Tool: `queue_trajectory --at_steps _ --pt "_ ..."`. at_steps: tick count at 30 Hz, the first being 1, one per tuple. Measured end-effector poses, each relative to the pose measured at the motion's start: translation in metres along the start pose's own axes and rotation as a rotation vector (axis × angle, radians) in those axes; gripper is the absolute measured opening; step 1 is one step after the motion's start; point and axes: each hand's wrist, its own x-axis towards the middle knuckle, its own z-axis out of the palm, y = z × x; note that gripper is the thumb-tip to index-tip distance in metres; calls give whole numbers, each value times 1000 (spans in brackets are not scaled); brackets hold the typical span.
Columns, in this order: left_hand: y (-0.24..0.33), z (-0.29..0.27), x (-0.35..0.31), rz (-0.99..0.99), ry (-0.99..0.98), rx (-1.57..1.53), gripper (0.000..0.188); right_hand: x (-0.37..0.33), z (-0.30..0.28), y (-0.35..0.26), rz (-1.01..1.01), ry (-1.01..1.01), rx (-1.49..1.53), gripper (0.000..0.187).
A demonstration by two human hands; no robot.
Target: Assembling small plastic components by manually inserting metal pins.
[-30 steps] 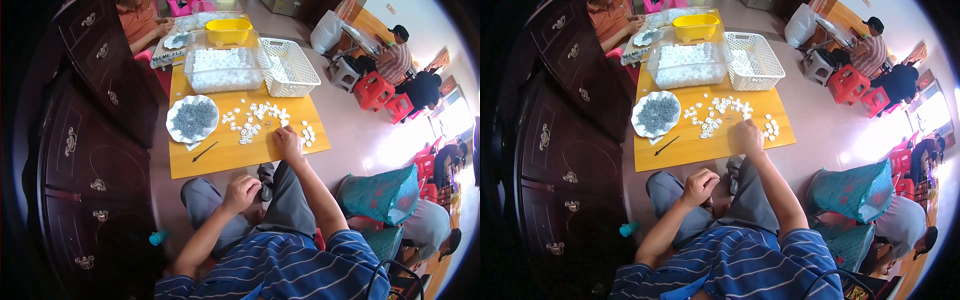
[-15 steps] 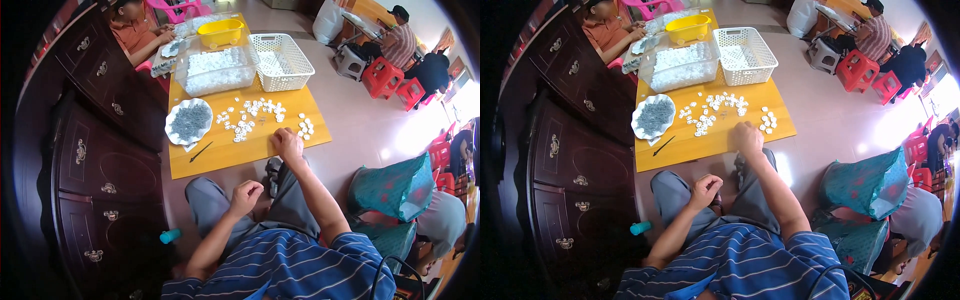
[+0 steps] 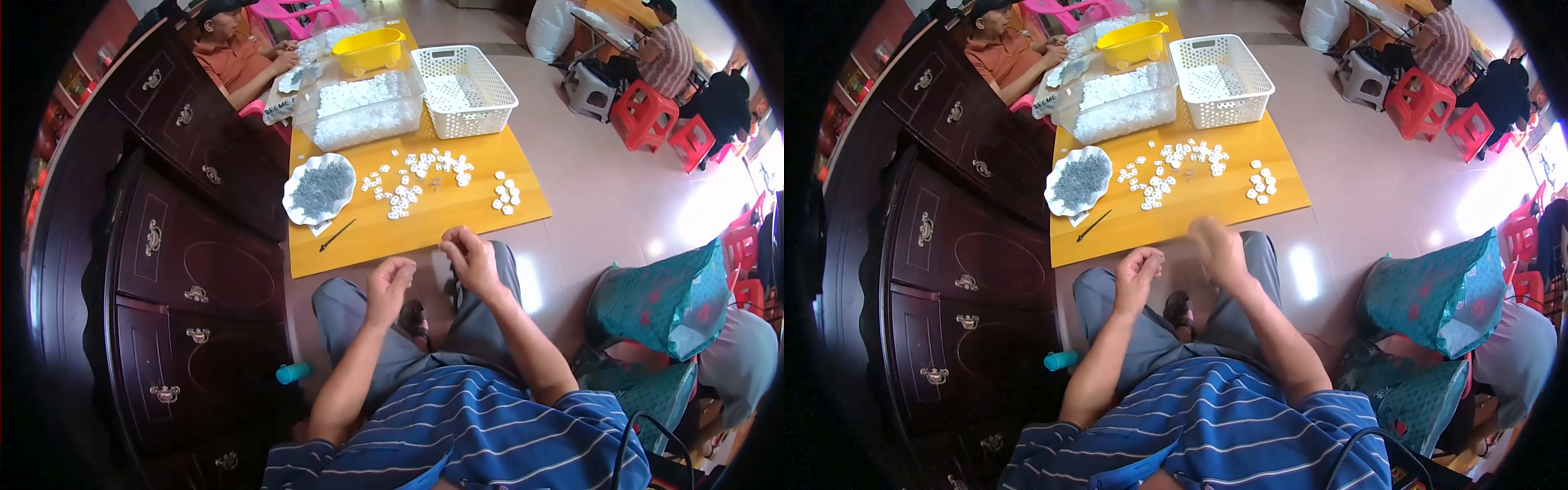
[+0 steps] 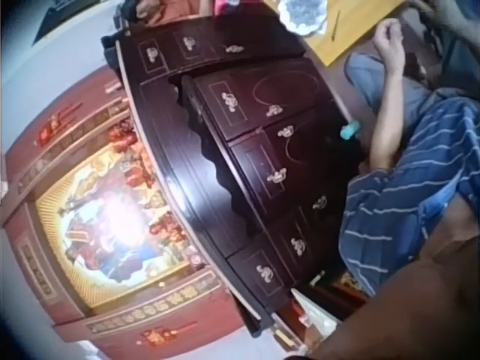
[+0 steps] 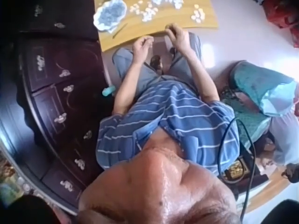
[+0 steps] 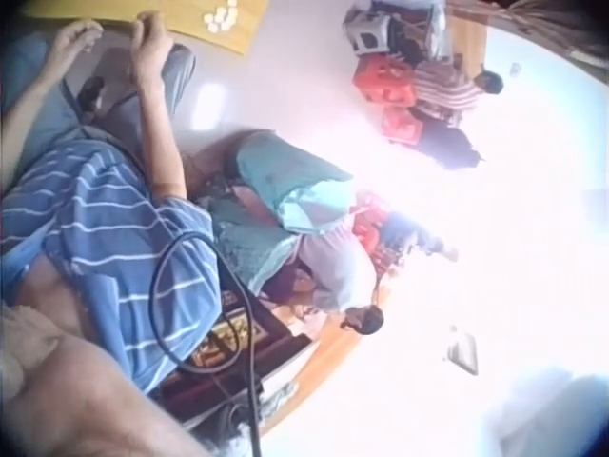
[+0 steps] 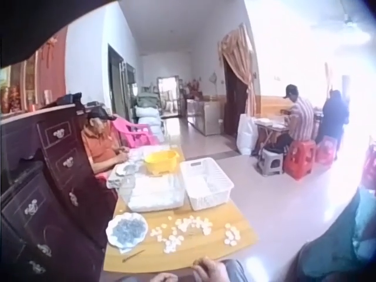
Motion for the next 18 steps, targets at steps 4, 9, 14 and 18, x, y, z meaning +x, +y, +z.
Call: queue_trajectory --at_steps 4,9,14,18 --pt "7 14 5 -51 -9 16 14 -41 2 2 41 -23 163 10" --pt "-1 33 -2 -90 -74 -3 14 -70 1 12 328 -86 447 17" --pt "0 46 -7 -116 -111 17 16 -73 -5 18 414 -77 600 13" --pt "3 52 -9 -113 -123 55 17 -73 -6 20 414 -55 548 12"
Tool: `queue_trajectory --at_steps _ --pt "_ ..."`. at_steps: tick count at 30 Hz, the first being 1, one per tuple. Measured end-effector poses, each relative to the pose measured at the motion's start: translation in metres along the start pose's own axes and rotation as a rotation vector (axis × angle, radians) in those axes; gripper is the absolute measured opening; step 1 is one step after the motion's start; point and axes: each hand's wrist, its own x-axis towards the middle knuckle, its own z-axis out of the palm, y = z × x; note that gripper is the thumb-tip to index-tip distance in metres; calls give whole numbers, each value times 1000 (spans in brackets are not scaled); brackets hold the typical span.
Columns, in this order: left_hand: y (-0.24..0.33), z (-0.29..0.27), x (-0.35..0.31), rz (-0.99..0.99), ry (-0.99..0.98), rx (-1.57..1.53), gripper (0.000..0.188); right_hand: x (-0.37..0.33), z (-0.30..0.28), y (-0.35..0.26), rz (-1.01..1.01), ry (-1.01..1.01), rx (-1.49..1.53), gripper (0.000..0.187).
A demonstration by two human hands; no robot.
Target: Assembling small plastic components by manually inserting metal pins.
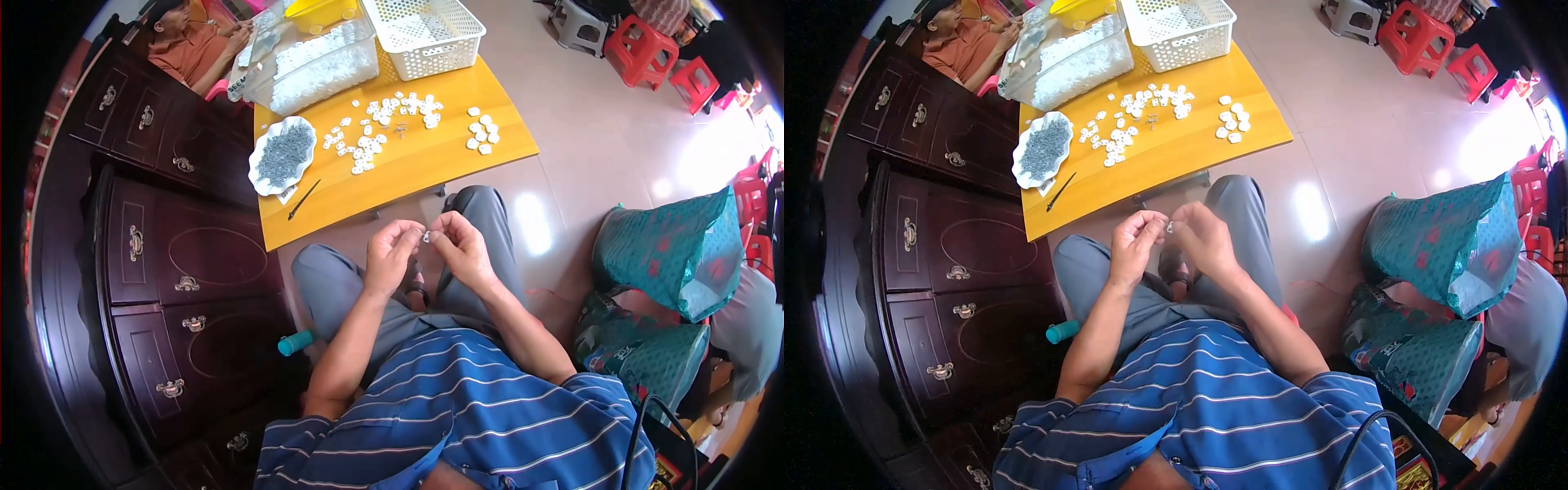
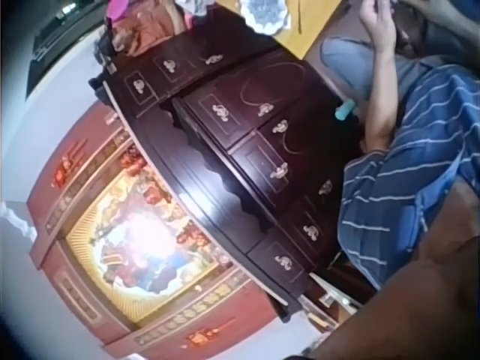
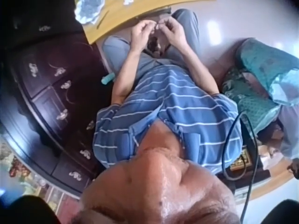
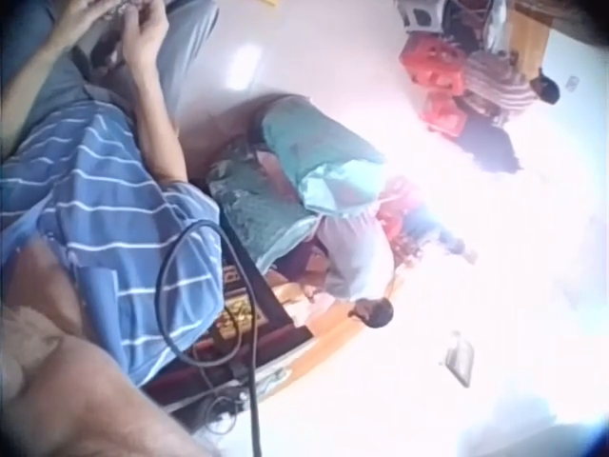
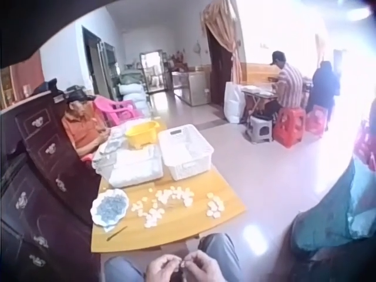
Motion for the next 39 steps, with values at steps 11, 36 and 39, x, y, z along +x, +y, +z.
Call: queue_trajectory --at_steps 11,36,39 --pt "-5 0 2 10 -18 58 17 -1 2 -3 -46 44 12 7" --pt "5 9 4 94 18 324 10 -5 6 -1 -52 154 -62 6" --pt "1 11 3 112 37 329 10 -5 6 1 -37 182 -50 6"
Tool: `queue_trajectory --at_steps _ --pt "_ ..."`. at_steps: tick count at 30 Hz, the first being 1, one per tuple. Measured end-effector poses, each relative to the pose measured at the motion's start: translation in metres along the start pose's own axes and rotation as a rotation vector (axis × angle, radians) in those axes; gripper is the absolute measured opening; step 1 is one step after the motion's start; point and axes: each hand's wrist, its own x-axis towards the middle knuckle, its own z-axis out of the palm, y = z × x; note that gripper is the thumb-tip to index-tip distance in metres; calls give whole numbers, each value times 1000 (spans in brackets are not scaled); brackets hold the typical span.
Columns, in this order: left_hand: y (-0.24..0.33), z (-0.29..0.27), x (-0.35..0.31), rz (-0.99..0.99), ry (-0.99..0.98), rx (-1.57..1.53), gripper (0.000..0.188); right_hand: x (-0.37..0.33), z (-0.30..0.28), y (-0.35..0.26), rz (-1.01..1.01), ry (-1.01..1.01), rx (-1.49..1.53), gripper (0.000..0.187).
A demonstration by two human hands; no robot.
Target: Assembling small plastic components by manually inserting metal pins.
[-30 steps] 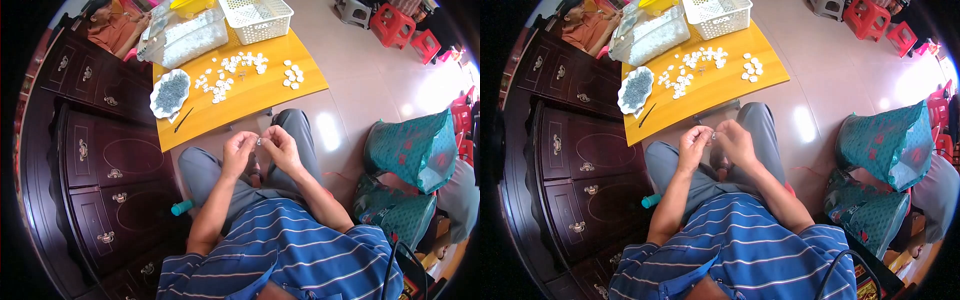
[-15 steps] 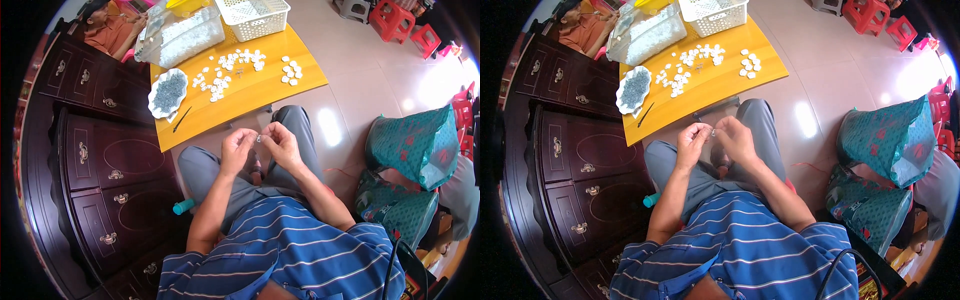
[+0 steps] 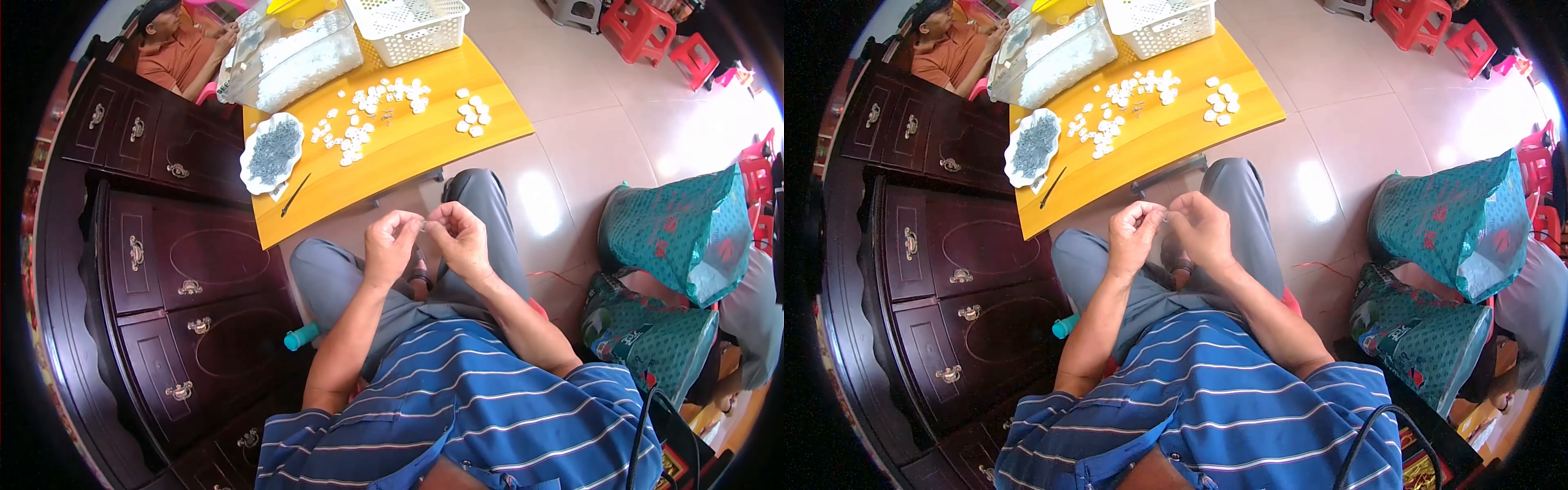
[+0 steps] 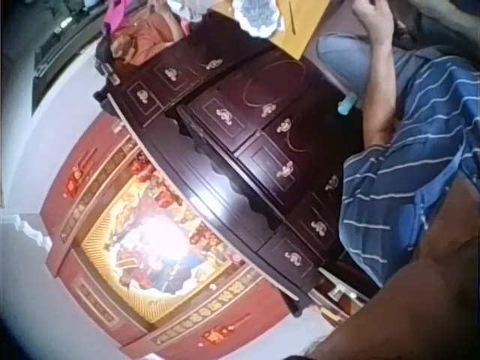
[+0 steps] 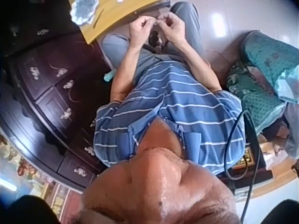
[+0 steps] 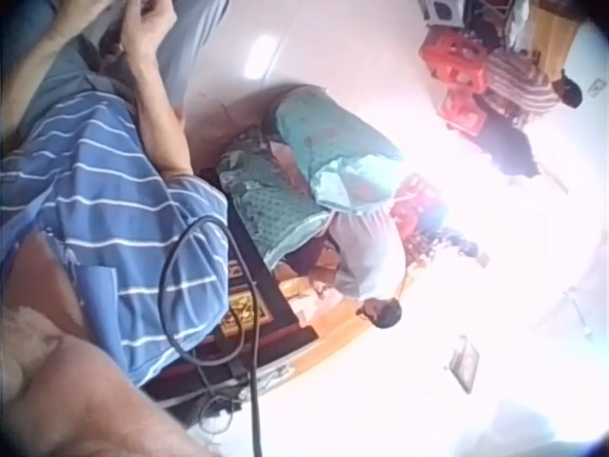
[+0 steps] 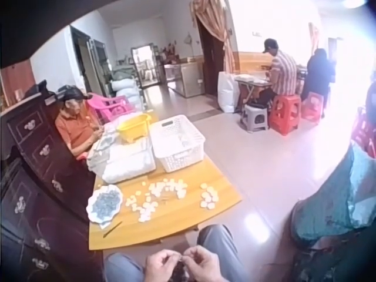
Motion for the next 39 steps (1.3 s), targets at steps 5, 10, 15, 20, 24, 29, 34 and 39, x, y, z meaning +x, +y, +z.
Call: queue_trajectory --at_steps 5,10,15,20,24,29,34,39 --pt "3 -2 3 -14 -21 -65 10 4 -3 2 69 24 80 13" --pt "2 -9 5 -107 -81 -255 15 6 -4 1 72 -4 99 13" --pt "7 -10 6 -100 -92 -216 17 6 -3 3 74 -20 83 13" --pt "0 -13 5 -90 -92 -203 15 6 -2 2 12 -46 102 7" --pt "1 -13 6 -27 -86 -116 12 4 -2 0 8 -52 103 6" --pt "3 -16 6 -15 -117 -73 12 3 -2 5 81 -48 51 14" --pt "-1 -21 4 -35 -128 -94 11 0 0 2 108 -60 67 12" --pt "12 -23 3 -29 -33 -301 10 4 0 2 90 -102 273 10"
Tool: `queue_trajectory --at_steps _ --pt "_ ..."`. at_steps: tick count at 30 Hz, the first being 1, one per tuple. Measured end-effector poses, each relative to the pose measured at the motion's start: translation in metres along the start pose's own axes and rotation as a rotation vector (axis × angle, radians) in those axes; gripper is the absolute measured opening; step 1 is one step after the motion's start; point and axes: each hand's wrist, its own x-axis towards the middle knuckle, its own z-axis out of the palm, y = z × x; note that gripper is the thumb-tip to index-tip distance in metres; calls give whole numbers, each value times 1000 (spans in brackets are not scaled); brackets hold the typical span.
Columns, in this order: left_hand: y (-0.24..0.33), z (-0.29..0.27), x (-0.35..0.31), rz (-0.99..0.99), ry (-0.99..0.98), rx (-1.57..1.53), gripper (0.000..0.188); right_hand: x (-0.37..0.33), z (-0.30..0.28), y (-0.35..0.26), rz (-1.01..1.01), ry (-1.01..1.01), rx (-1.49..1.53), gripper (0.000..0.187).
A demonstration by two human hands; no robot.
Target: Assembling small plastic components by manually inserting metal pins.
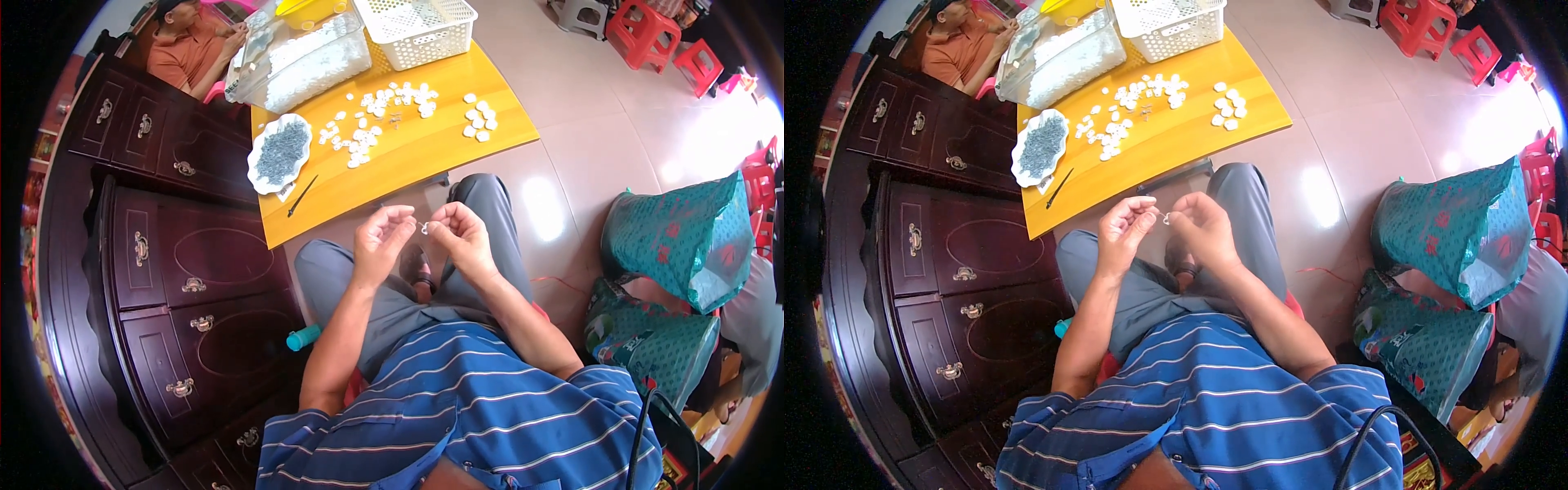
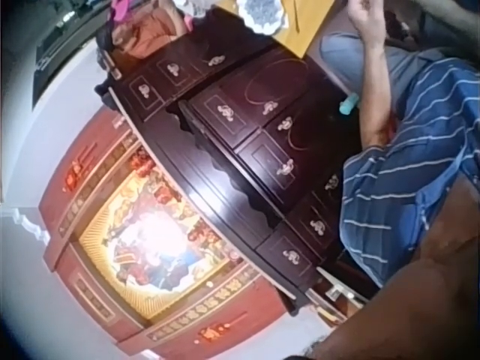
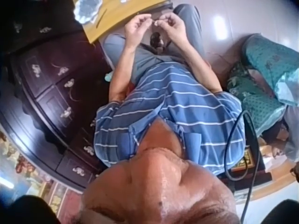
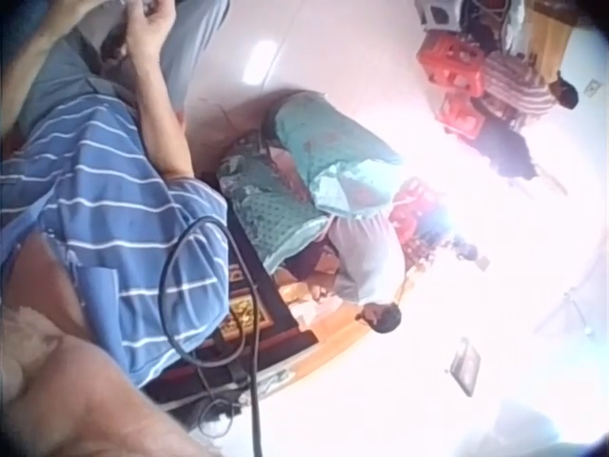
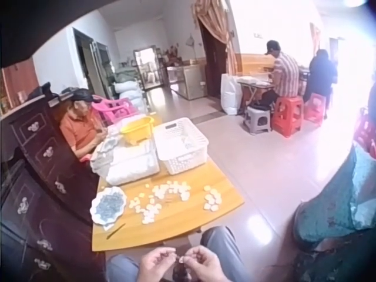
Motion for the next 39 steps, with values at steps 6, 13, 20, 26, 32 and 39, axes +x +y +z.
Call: queue_trajectory --at_steps 6,13,20,26,32,39 --pt "5 -4 -11 284 -57 404 25 3 -3 -9 252 -50 354 8" --pt "-6 -2 -5 81 -94 71 23 4 -11 -7 511 -331 825 7" --pt "1 -11 5 -15 -364 -124 18 4 -14 -5 672 -548 1018 10" --pt "4 -12 7 79 -383 -11 7 4 -15 -3 749 -544 1096 11" --pt "8 -12 6 41 -370 -3 4 3 -15 0 775 -587 1077 11" --pt "-17 -15 2 -58 -175 -34 9 -1 -7 -13 618 -493 849 18"
